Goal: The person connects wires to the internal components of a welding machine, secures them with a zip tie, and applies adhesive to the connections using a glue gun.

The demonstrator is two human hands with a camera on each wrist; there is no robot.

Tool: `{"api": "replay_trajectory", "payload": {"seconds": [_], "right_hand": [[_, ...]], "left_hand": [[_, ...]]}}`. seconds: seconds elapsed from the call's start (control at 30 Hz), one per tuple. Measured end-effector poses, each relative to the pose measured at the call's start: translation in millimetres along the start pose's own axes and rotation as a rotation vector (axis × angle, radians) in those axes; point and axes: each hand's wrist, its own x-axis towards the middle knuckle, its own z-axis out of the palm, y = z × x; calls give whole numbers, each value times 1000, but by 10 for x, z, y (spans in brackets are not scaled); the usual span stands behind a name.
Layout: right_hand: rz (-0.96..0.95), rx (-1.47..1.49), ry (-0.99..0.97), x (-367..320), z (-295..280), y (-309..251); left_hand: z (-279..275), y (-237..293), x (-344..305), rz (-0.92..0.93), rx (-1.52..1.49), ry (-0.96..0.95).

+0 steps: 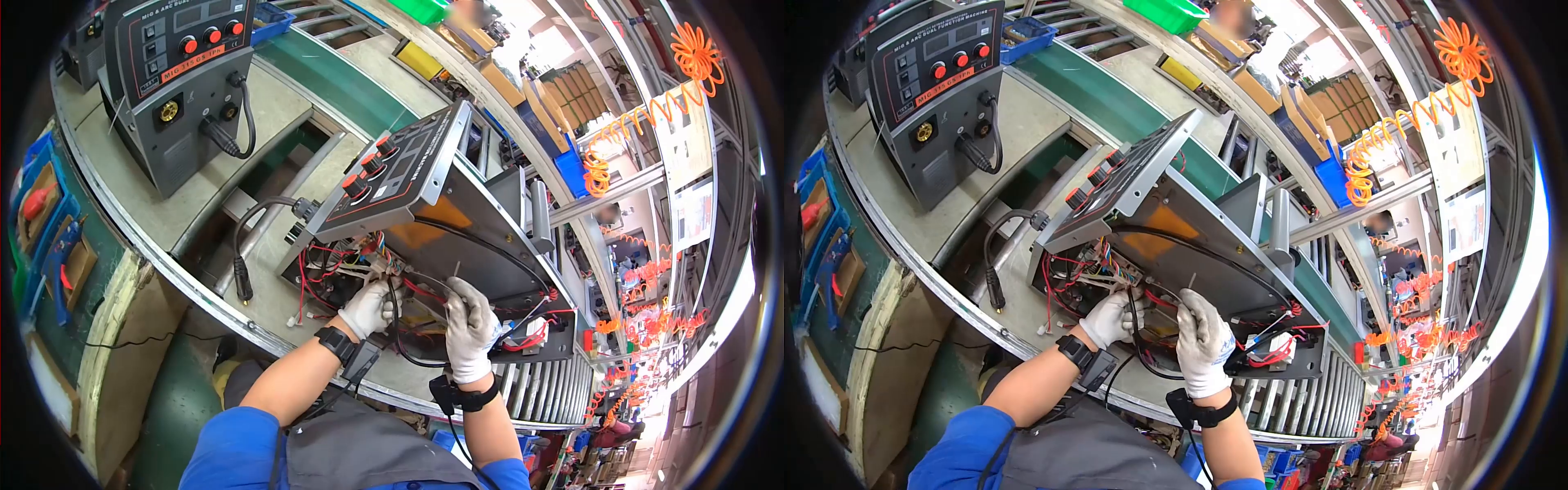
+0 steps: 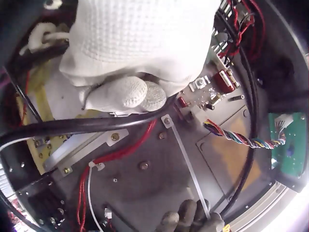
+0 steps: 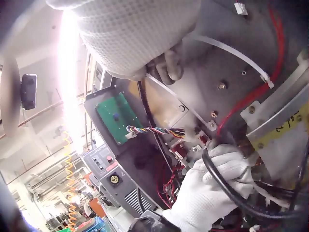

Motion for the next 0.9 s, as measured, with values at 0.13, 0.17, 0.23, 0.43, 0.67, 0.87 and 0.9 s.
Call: {"api": "replay_trajectory", "payload": {"seconds": [0.13, 0.17, 0.23, 0.43, 0.67, 0.87, 0.9], "right_hand": [[5, -49, -25, 28, -22, 15], [-10, -58, -33, 31, -13, 36], [-37, -86, -54, 52, -6, 36], [-79, -146, -92, 98, 55, 27], [-92, -172, -142, 126, 238, 67], [-63, -168, -154, 177, 271, 24], [-29, -148, -156, 173, 260, 0]], "left_hand": [[-26, -13, 58, 14, -33, 11], [-48, -21, 81, 40, -37, -13], [-17, -61, 86, 86, -59, 28], [188, -92, -60, 221, 110, 127], [3, -272, 230, 532, 591, 406], [-69, -336, 312, 714, 447, 319], [-133, -329, 328, 678, 405, 314]]}}
